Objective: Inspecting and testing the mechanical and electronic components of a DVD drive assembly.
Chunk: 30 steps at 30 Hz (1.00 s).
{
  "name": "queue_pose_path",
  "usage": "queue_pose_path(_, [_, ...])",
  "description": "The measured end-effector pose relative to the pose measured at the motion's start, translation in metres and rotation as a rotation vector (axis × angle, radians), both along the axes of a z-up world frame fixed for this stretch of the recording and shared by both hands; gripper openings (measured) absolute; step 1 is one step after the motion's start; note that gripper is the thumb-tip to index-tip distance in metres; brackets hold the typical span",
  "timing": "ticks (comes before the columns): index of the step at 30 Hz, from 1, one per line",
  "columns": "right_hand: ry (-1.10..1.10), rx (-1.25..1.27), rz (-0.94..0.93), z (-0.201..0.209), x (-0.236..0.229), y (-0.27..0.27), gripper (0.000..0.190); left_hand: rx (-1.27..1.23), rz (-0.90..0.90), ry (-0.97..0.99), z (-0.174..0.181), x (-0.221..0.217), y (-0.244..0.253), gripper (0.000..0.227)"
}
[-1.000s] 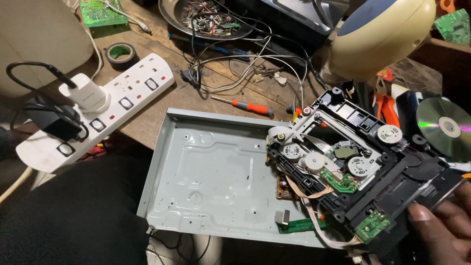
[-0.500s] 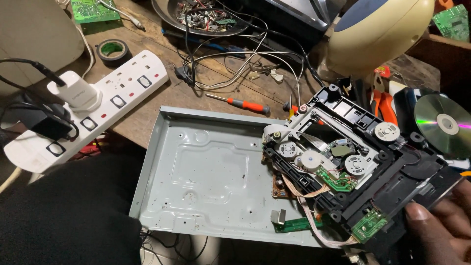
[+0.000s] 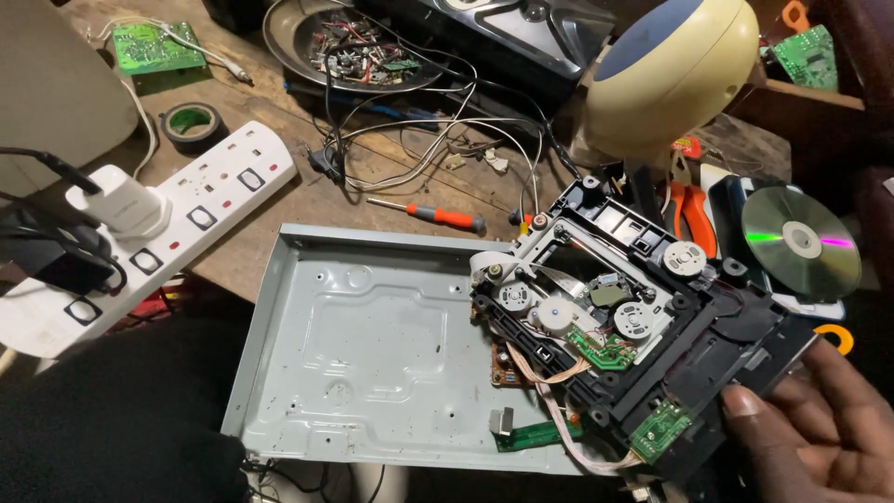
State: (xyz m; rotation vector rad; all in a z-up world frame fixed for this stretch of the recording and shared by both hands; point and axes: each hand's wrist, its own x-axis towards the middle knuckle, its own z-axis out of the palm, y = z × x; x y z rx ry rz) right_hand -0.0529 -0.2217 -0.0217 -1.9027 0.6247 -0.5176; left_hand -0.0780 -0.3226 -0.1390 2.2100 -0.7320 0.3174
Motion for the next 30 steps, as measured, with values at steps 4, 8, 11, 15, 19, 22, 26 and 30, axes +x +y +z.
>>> queue_pose_path(4, [-0.072, -0.025, 0.028, -0.004, -0.002, -0.003, 0.064, -0.061, -0.032, -0.037, 0.104, 0.063, 0.234, 0.007])
queue_pose_path(8, [-0.159, -0.041, 0.041, -0.012, -0.006, -0.001, 0.062, -0.044, 0.14, 0.008, 0.111, 0.048, 0.288, 0.014])
queue_pose_path(11, [-0.165, -0.03, 0.085, -0.01, -0.007, -0.001, 0.061, -0.01, 0.142, 0.021, 0.105, 0.052, 0.284, 0.016])
queue_pose_path(15, [-0.256, -0.049, 0.116, -0.022, -0.009, -0.007, 0.061, 0.019, 0.138, 0.007, 0.104, 0.053, 0.281, 0.018])
queue_pose_path(19, [-0.234, -0.056, 0.124, -0.017, -0.009, -0.002, 0.059, 0.044, 0.139, -0.048, 0.101, 0.056, 0.279, 0.008])
queue_pose_path(22, [-0.22, -0.069, 0.105, -0.021, -0.01, -0.005, 0.059, 0.085, 0.147, -0.096, 0.095, 0.056, 0.276, 0.009])
queue_pose_path(26, [-0.194, -0.114, 0.102, -0.019, -0.01, -0.004, 0.061, 0.166, 0.123, -0.108, 0.096, 0.057, 0.274, 0.024])
queue_pose_path(30, [-0.167, -0.099, 0.121, -0.024, -0.01, -0.012, 0.062, 0.214, 0.115, -0.067, 0.095, 0.06, 0.272, 0.023])
